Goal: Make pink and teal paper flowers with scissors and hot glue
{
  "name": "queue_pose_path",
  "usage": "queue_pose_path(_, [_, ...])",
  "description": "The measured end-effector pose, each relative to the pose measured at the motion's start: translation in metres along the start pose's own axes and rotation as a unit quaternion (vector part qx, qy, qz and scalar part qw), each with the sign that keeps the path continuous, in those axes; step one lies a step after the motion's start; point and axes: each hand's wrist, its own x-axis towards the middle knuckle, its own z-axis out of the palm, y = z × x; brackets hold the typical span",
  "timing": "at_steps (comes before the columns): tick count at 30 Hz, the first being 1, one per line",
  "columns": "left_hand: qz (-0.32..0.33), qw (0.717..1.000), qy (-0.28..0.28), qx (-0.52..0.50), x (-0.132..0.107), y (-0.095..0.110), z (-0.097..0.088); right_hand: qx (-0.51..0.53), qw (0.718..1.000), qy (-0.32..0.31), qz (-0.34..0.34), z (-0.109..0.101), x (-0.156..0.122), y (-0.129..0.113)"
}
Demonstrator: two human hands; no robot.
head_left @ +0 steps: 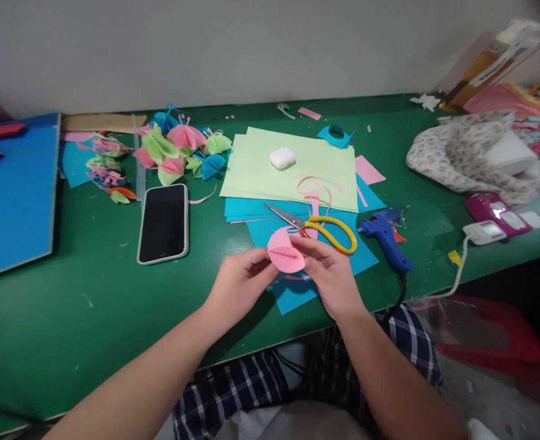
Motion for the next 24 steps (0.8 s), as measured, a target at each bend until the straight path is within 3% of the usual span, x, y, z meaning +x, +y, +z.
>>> queue_pose_path(6, [0.046, 0.99, -0.026, 0.128, -0.002, -0.004, -0.001, 0.046, 0.997, -0.056, 0.002, -0.004, -0.001, 0.002])
queue_pose_path(11, [0.062, 0.992, -0.026, 0.111, -0.003, -0.003, -0.003, 0.087, 0.986, -0.144, 0.012, -0.011, 0.0, -0.002])
queue_pose_path(17, [0.113, 0.984, -0.031, 0.137, -0.004, -0.003, -0.005, 0.069, 0.986, -0.151, 0.03, -0.011, -0.002, 0.0])
queue_pose_path(24, [0.094, 0.989, -0.036, 0.106, -0.004, -0.002, -0.003, 0.031, 0.98, -0.195, 0.005, -0.012, -0.005, 0.002])
